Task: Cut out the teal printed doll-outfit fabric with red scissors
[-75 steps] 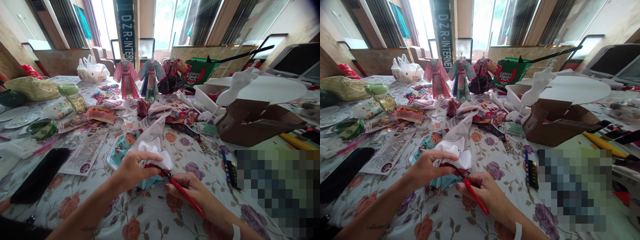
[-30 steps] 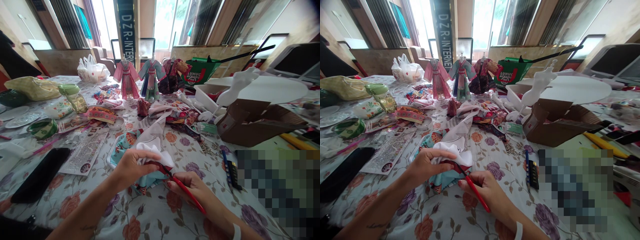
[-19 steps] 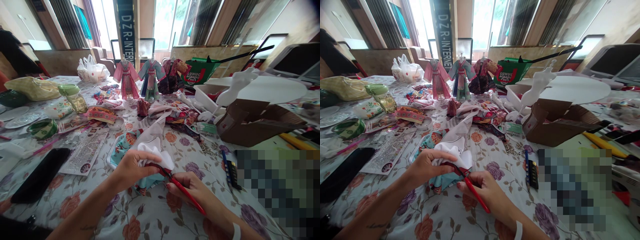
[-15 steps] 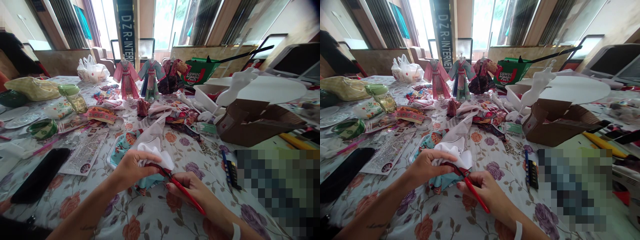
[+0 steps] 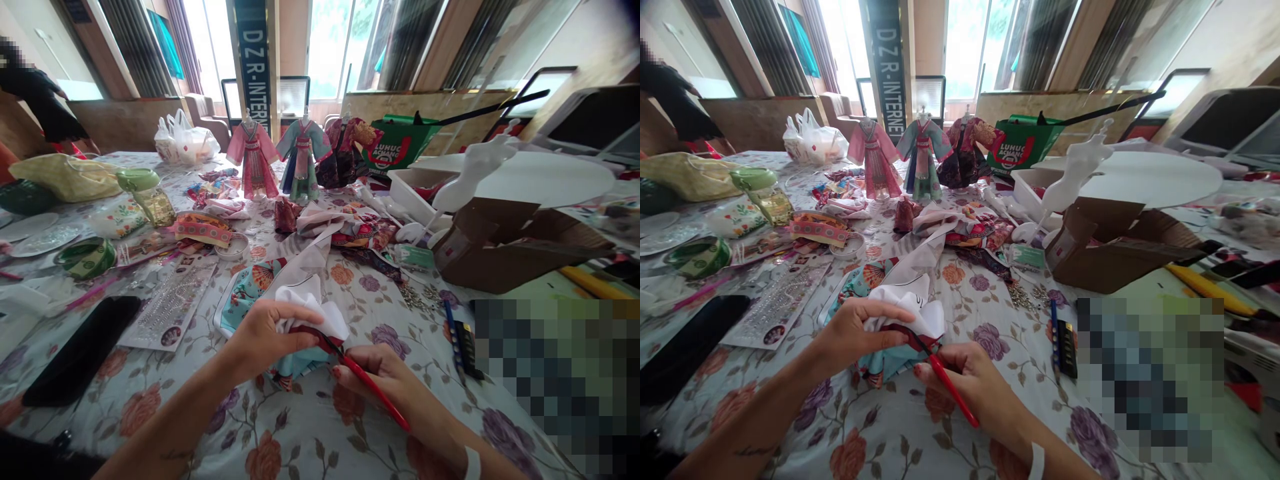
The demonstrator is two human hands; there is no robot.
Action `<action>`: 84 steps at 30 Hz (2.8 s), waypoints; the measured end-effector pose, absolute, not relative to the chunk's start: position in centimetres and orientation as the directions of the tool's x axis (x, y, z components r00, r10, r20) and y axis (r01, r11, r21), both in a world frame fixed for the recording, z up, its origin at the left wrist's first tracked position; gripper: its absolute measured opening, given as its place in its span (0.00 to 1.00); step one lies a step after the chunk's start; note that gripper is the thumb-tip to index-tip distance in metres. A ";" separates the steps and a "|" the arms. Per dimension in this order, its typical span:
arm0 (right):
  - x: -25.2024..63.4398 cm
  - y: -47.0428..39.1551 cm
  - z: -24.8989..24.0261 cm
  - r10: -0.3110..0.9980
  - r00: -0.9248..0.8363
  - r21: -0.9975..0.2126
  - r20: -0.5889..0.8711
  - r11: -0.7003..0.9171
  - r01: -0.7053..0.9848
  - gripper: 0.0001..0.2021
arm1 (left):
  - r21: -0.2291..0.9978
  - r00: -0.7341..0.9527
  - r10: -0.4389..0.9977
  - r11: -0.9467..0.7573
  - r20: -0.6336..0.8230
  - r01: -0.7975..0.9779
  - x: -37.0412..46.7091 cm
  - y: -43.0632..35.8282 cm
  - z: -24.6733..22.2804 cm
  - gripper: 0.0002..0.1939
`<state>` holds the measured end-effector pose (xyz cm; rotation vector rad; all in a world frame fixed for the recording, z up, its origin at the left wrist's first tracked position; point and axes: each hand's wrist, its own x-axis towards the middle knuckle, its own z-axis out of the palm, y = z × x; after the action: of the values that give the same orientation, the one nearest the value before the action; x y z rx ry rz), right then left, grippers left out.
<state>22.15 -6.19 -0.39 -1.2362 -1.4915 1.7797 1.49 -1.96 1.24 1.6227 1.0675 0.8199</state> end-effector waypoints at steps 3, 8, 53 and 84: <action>22.0 -6.3 -0.1 0.831 -0.454 -0.947 -0.322 -0.276 0.166 0.20 | 0.959 0.384 0.923 -0.110 0.002 0.261 1.4 -2.0 1.3 0.12; 21.9 -6.3 -0.1 0.829 -0.454 -0.945 -0.326 -0.287 0.154 0.20 | 0.958 0.378 0.926 -0.105 -0.003 0.266 1.4 -2.0 1.3 0.12; 21.5 -6.3 0.5 0.823 -0.445 -0.935 -0.354 -0.313 0.165 0.22 | 0.960 0.363 0.931 -0.078 -0.026 0.269 1.7 -2.3 1.4 0.13; 21.7 -6.4 0.2 0.807 -0.470 -0.934 -0.356 -0.311 0.174 0.22 | 0.964 0.407 0.909 -0.022 -0.092 0.266 1.7 -2.2 1.3 0.14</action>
<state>21.74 -6.38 0.20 -1.2524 -1.4723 1.8320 1.70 -2.25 1.30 1.5452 1.0804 0.7195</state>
